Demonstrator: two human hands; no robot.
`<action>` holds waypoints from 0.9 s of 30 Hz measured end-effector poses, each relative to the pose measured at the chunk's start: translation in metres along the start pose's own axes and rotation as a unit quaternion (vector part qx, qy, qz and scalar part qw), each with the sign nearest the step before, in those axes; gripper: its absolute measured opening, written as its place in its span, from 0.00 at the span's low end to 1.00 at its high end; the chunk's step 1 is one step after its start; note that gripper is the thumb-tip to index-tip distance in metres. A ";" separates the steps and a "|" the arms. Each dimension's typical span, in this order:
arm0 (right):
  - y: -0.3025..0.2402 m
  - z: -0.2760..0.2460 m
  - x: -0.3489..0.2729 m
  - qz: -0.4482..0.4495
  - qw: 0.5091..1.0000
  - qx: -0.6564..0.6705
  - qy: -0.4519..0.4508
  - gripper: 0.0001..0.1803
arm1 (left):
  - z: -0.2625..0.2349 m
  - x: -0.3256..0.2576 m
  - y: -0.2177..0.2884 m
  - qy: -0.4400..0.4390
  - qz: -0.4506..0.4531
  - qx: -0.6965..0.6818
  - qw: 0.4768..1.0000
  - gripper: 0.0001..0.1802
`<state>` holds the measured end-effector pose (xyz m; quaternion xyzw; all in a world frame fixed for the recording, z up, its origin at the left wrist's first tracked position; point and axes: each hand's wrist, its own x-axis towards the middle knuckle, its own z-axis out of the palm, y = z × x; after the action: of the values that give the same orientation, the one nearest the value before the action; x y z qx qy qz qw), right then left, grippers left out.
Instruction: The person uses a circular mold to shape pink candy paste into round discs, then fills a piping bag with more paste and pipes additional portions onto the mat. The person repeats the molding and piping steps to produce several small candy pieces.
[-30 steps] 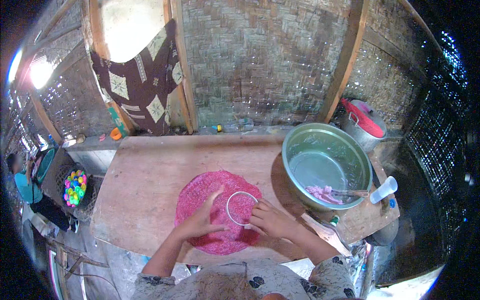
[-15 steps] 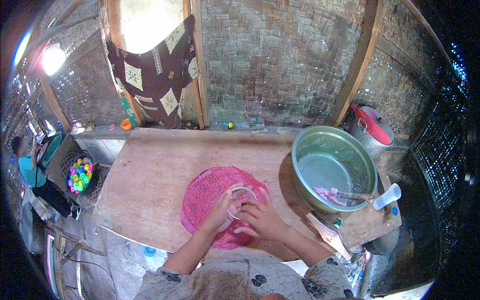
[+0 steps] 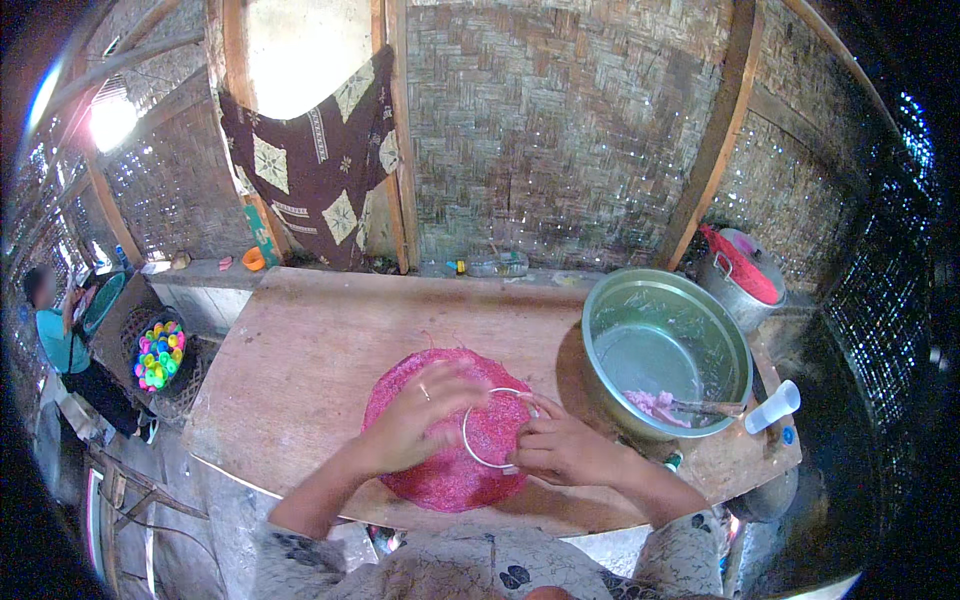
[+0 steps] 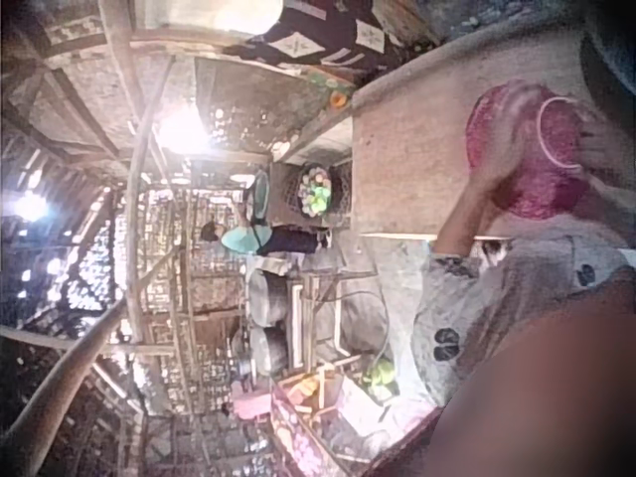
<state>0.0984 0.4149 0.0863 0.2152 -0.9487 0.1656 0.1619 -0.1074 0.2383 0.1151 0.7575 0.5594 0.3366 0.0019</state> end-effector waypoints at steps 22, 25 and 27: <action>-0.086 -0.087 0.001 -0.111 0.980 -0.040 -0.160 0.05 | -0.057 -0.012 0.106 -0.117 -0.663 -0.673 0.305 0.26; -0.086 -0.086 -0.006 -0.068 0.986 -0.028 -0.150 0.04 | -0.045 -0.024 0.082 -0.126 -0.562 -0.760 0.302 0.27; -0.060 -0.075 -0.002 -0.063 0.989 0.024 -0.131 0.04 | -0.030 -0.039 0.071 -0.152 -0.433 -0.715 0.528 0.28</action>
<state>0.1455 0.3930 0.1669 0.2984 -0.9420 0.1484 0.0407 -0.0683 0.1676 0.1460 0.2078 0.3819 0.4613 0.7734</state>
